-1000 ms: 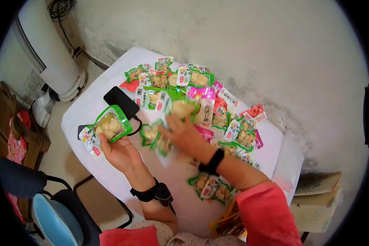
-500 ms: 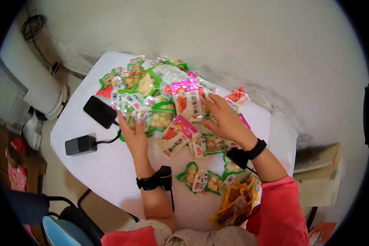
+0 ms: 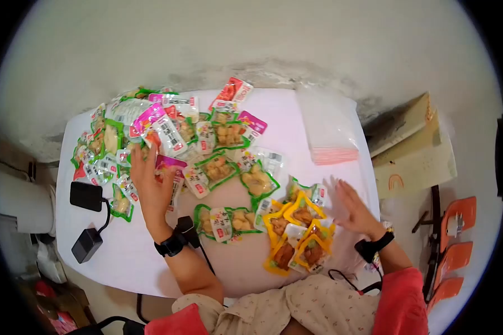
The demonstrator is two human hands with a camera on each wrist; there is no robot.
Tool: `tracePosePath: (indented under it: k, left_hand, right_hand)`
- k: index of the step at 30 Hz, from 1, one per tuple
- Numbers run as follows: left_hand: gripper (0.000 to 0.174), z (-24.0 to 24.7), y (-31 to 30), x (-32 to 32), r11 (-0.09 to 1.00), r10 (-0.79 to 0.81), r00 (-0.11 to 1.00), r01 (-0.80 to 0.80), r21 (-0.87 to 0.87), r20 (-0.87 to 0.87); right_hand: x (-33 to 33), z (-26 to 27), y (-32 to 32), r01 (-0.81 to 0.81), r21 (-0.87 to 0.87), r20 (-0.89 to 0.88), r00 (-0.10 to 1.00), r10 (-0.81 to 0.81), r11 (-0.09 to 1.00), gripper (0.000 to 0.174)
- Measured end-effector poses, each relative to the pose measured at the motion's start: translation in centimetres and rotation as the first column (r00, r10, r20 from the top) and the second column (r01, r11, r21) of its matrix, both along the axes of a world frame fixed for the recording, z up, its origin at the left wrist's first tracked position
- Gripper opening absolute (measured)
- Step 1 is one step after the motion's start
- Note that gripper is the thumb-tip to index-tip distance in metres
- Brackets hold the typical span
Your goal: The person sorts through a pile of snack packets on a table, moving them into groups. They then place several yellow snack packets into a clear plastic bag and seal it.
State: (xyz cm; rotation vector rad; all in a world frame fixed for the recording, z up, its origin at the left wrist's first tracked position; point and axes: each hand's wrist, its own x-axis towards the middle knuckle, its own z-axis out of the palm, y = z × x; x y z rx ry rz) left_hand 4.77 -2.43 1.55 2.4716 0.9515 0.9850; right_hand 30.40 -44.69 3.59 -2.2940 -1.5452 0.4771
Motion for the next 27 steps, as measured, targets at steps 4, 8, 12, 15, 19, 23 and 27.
tracePosePath:
  k: [4, 8, 12, 15, 19, 23, 27]
  left_hand:
    - [0.064, 1.9, -2.7, 2.1, 0.971, -0.206, 0.973, 0.190, -0.144, -0.107]
    - [0.064, 4.7, -7.4, 5.0, 0.901, -0.431, 0.870, 0.400, -0.169, -0.240]
    - [0.071, 3.0, -11.6, 5.8, 0.804, -0.594, 0.694, 0.532, -0.266, -0.406]
    - [0.075, 4.0, -13.8, 2.5, 0.866, -0.497, 0.718, 0.378, -0.327, -0.487]
    - [0.102, 1.7, -16.8, -2.1, 0.949, -0.290, 0.793, 0.168, -0.265, -0.536]
    - [0.100, -1.9, -18.9, -2.0, 0.969, -0.171, 0.878, 0.068, -0.236, -0.447]
    - [0.084, -3.0, -17.8, -0.9, 0.997, -0.075, 0.903, 0.052, -0.065, -0.424]
  right_hand:
    - [-3.6, -5.2, -2.0, 0.082, 0.031, -0.020, 0.996, -0.082, 0.996, 0.089]
    - [-4.0, -6.1, -2.2, 0.143, 0.057, 0.012, 0.990, -0.144, 0.988, 0.095]
    - [-3.7, -6.1, -2.6, 0.180, 0.137, -0.097, 0.981, -0.168, 0.974, 0.091]
    - [-2.2, -4.7, -1.0, 0.175, 0.255, -0.183, 0.974, -0.130, 0.951, 0.084]
    - [0.1, -1.2, 6.4, 0.039, 0.372, -0.157, 0.987, 0.022, 0.927, 0.073]
    - [2.2, -3.3, 16.7, 0.041, 0.180, -0.047, 0.998, -0.033, 0.983, 0.083]
    - [1.6, -2.6, 21.0, 0.040, -0.023, -0.187, 0.981, -0.043, 0.999, 0.078]
